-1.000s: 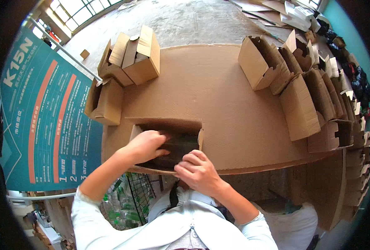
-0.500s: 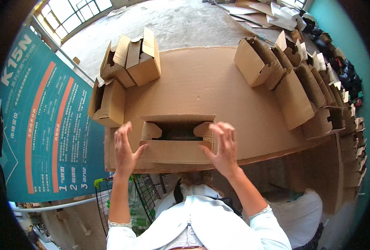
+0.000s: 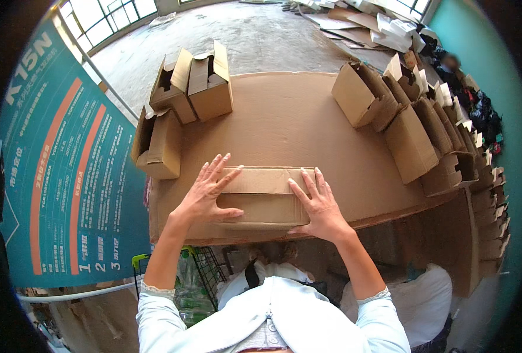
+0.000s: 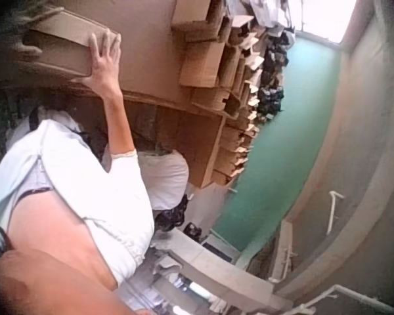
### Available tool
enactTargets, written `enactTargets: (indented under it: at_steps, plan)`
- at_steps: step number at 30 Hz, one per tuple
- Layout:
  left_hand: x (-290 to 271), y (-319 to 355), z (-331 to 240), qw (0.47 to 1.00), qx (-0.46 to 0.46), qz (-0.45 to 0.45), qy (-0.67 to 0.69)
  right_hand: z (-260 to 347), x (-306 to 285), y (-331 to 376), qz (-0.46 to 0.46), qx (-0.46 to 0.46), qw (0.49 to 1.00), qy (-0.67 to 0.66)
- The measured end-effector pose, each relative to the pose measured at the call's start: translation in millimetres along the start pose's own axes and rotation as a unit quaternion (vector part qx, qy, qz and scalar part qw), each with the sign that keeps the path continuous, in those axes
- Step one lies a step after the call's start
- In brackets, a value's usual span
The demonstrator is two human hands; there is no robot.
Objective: The person places green-capped bottles into cardboard boxes and closes the box flaps.
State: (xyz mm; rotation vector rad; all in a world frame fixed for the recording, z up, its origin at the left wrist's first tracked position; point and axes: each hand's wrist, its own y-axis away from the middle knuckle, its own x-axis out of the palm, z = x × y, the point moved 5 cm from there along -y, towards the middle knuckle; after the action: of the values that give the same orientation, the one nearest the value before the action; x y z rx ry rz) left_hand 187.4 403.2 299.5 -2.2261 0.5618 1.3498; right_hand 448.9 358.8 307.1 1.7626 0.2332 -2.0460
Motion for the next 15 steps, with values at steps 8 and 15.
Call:
enactTargets:
  at_steps: [8,15]
  plan:
    - [12.0,24.4,-10.2,0.998,-0.025,-0.019,-0.057,-8.4,9.1,-40.5,0.022,-0.09,0.995,0.037]
    - [5.8,52.6,-34.0,0.988,-0.117,-0.031,-0.091,3.6,-3.9,-136.1,-0.129,-0.291,0.923,0.214]
